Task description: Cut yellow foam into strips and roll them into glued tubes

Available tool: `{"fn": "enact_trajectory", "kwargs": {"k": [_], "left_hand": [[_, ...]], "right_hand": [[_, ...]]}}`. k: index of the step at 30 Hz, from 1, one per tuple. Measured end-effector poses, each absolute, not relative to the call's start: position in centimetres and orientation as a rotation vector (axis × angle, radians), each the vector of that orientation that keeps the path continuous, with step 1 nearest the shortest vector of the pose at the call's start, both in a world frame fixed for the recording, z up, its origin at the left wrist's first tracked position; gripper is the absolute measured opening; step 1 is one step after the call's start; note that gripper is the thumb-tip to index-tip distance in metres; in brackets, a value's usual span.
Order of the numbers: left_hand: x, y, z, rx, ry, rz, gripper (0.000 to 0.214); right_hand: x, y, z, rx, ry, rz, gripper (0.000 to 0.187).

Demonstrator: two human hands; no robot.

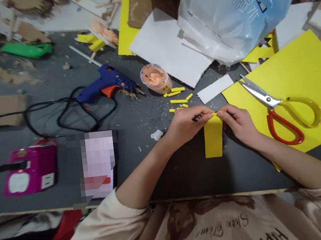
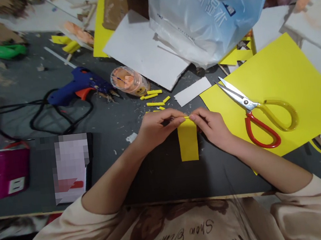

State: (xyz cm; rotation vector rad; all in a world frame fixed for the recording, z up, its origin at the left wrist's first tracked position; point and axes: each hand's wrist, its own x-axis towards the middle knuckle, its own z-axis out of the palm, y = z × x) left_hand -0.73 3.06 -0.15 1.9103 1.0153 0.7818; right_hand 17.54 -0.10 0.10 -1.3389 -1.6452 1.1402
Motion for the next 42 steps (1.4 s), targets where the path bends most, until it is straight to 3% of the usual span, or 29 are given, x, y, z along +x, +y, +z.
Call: {"fn": "enact_trajectory", "kwargs": {"k": [21, 26, 32, 42], "left_hand": [[-0.32, 2.86, -0.42, 1.843, 0.982, 0.895, 0.012], [-0.18, 2.68, -0.10, 1.769, 1.031, 0.869, 0.011], [-0.15, 2.70, -0.15, 1.817, 1.074, 0.779, 0.026], [-0.29, 2.81, -0.46, 1.937, 0.990, 0.917, 0.015]], "right_hand": [[17.33, -0.23, -0.56, -1.340, -1.584, 1.115, 0.011], [17.38, -0.42, -0.48, -1.350, -1.530, 1.135, 0.012], [17.33, -0.45, -0.24, -1.340, -1.490, 1.134, 0.010], [17.19, -0.27, 0.08, -1.320, -1.352, 1.276, 0.020]]}}
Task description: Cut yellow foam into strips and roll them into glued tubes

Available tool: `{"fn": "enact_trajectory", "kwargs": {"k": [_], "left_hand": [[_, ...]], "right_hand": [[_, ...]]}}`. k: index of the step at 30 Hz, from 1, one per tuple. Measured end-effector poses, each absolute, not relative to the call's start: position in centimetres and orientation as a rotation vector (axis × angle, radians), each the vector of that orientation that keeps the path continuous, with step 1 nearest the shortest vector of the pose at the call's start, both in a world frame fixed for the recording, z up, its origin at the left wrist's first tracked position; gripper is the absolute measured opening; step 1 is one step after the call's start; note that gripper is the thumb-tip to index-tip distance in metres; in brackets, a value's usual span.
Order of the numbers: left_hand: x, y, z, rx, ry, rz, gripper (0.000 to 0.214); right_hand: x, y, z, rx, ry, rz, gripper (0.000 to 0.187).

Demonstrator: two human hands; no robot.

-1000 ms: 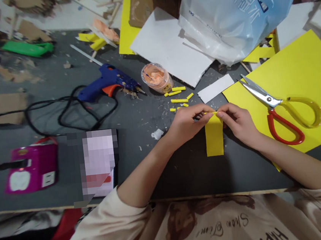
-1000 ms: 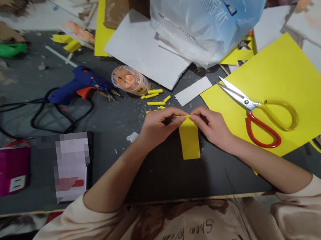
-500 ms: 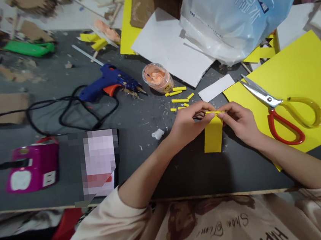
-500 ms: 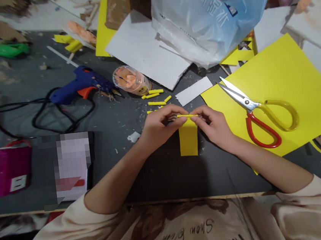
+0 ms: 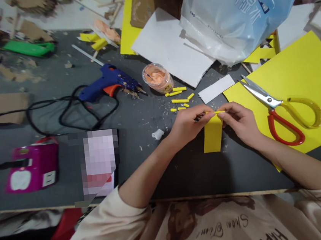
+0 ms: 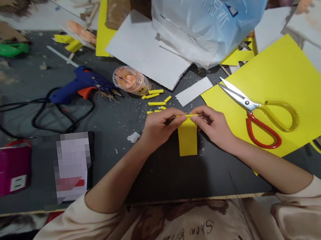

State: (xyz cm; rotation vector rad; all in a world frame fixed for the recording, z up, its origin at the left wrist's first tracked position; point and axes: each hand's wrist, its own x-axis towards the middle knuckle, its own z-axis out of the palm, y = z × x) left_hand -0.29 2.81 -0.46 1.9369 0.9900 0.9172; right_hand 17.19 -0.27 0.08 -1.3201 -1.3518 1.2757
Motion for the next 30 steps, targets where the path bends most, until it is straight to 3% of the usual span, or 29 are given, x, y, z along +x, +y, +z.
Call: {"fn": "enact_trajectory", "kwargs": {"k": [7, 25, 30], "left_hand": [[-0.41, 2.81, -0.56, 2.039, 0.977, 0.937, 0.014], [-0.19, 2.66, -0.57, 1.866, 0.924, 0.996, 0.012], [-0.03, 2.45, -0.11, 1.791, 1.009, 0.864, 0.019]], "right_hand": [[17.29, 0.01, 0.26, -1.332, -1.380, 1.344, 0.028], [17.33, -0.10, -0.18, -1.306, -1.437, 1.186, 0.017], [17.34, -0.17, -0.24, -1.295, -1.453, 1.123, 0.015]]}}
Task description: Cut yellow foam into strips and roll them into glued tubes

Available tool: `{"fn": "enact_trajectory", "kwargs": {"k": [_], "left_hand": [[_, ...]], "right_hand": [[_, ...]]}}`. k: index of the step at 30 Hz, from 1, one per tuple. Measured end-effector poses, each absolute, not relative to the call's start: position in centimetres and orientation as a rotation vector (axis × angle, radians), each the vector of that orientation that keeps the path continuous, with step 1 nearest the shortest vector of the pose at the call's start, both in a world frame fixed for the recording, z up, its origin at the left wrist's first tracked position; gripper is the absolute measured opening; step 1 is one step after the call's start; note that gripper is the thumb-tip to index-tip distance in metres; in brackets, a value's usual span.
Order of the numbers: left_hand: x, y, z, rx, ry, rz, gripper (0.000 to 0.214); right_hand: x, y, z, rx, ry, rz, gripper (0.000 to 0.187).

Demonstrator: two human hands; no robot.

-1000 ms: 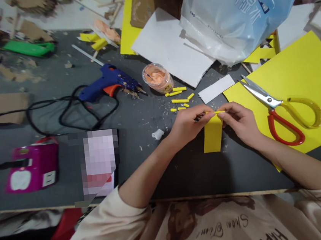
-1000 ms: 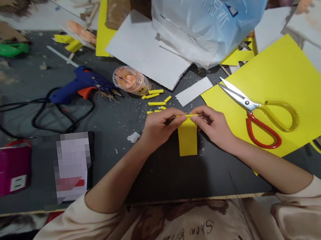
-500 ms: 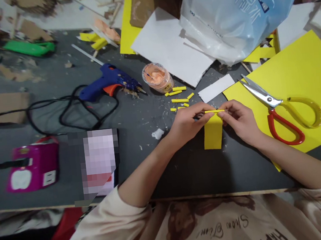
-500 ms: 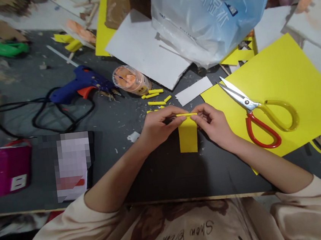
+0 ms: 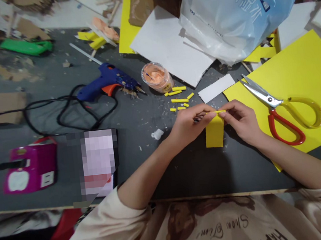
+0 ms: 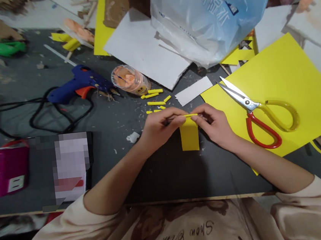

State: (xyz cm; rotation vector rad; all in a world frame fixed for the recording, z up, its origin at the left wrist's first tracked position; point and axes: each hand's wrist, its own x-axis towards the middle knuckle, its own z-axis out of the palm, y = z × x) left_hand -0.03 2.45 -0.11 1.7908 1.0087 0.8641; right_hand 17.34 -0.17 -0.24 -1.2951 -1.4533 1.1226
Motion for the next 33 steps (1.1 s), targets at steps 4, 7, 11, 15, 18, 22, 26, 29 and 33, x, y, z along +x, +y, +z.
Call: {"fn": "enact_trajectory", "kwargs": {"k": [4, 7, 11, 15, 18, 22, 26, 29, 33], "left_hand": [[-0.10, 2.57, -0.11, 1.831, 1.048, 0.818, 0.024], [-0.19, 2.63, -0.38, 1.864, 1.051, 0.831, 0.023], [-0.19, 2.52, -0.61, 1.878, 1.031, 0.863, 0.019], [-0.11, 2.48, -0.55, 1.860, 0.992, 0.887, 0.017], [-0.13, 2.65, -0.49, 1.865, 1.023, 0.840, 0.019], [-0.20, 2.81, -0.42, 1.880, 1.053, 0.795, 0.024], [-0.24, 2.65, -0.28, 1.890, 1.069, 0.829, 0.021], [-0.24, 2.52, -0.36, 1.912, 1.082, 0.835, 0.020], [-0.23, 2.44, -0.54, 1.925, 1.063, 0.899, 0.019]], "right_hand": [[17.30, -0.13, -0.04, -1.309, -1.413, 1.154, 0.020], [17.29, 0.02, 0.12, -1.303, -1.384, 1.245, 0.025], [17.27, 0.09, 0.08, -1.316, -1.362, 1.268, 0.027], [17.23, -0.17, -0.16, -1.296, -1.388, 1.168, 0.022], [17.24, -0.34, -0.26, -1.294, -1.463, 1.069, 0.019], [17.29, -0.27, -0.21, -1.296, -1.470, 1.059, 0.020], [17.29, -0.01, 0.04, -1.320, -1.385, 1.207, 0.026], [17.26, 0.08, 0.11, -1.358, -1.360, 1.273, 0.032], [17.26, 0.05, -0.04, -1.346, -1.356, 1.241, 0.034]]}}
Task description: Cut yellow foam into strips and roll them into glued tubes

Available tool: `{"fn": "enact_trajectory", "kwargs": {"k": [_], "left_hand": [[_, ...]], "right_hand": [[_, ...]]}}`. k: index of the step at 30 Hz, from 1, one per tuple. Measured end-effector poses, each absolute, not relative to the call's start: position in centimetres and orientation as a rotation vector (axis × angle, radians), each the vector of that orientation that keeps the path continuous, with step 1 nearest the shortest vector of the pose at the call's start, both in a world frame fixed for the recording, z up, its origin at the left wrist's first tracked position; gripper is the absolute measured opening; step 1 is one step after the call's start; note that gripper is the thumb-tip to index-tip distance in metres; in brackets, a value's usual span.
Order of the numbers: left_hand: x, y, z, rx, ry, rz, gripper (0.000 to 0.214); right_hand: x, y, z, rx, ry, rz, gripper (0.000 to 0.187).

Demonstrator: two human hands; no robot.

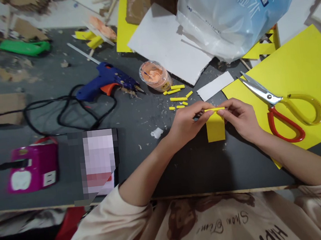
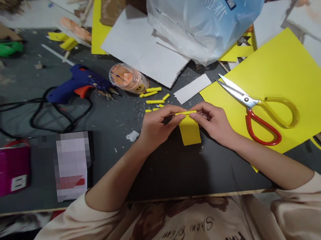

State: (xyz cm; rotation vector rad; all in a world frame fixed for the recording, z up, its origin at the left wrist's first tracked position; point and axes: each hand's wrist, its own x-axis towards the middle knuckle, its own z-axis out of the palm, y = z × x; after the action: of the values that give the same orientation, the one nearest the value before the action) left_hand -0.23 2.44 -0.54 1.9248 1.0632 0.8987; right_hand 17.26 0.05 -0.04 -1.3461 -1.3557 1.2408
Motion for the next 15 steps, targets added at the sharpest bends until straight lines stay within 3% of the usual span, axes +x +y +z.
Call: {"fn": "enact_trajectory", "kwargs": {"k": [8, 15], "left_hand": [[-0.16, 2.35, -0.31, 2.012, 0.950, 1.046, 0.015], [-0.11, 2.14, -0.22, 1.927, 1.061, 0.912, 0.022]], "right_hand": [[17.36, 0.08, 0.08, -1.320, -1.404, 1.289, 0.030], [17.33, -0.01, 0.07, -1.322, -1.415, 1.231, 0.033]]}}
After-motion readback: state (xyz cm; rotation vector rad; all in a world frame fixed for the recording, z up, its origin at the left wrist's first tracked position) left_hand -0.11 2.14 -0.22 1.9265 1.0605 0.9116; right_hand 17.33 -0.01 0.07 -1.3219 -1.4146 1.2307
